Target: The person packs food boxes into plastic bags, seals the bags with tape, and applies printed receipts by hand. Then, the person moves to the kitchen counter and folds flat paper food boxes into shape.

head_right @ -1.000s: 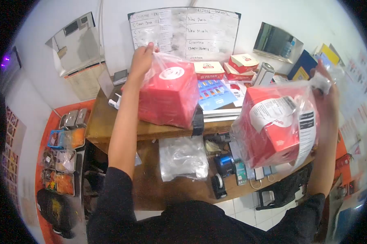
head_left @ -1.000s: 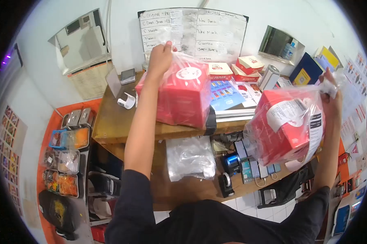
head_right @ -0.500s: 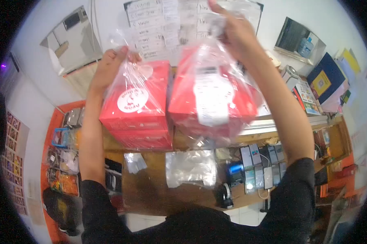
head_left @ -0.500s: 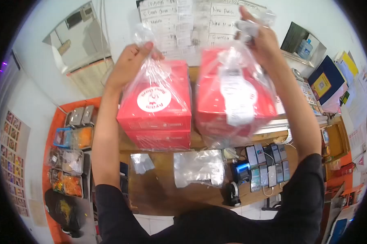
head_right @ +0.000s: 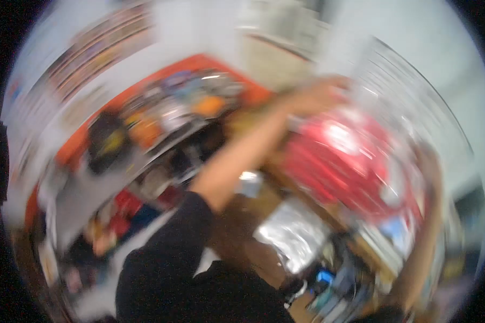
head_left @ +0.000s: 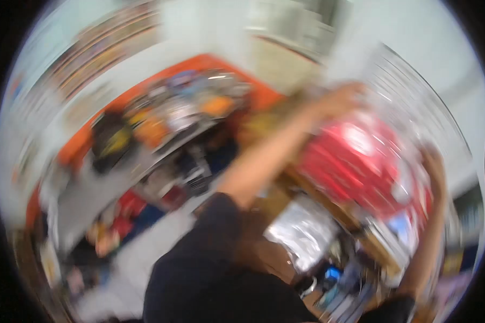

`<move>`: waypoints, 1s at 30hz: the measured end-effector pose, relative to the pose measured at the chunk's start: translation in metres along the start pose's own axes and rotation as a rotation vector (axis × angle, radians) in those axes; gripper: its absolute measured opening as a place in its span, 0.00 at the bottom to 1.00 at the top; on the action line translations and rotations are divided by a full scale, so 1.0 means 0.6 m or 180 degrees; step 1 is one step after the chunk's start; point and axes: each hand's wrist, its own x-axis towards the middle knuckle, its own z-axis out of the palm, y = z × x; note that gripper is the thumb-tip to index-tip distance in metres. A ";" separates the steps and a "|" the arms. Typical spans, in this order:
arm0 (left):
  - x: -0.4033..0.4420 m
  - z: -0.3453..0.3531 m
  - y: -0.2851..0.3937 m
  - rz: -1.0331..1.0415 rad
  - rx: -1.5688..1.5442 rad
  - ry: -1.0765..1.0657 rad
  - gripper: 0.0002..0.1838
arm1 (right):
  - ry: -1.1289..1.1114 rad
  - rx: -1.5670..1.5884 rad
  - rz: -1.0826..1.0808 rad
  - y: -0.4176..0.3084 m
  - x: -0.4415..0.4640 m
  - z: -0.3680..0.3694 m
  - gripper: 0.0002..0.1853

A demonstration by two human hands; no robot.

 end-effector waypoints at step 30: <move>-2.177 1.209 1.135 -0.2696 -0.0685 0.8456 0.19 | -0.6682 -0.1309 -0.6066 -0.374 -1.872 0.643 0.25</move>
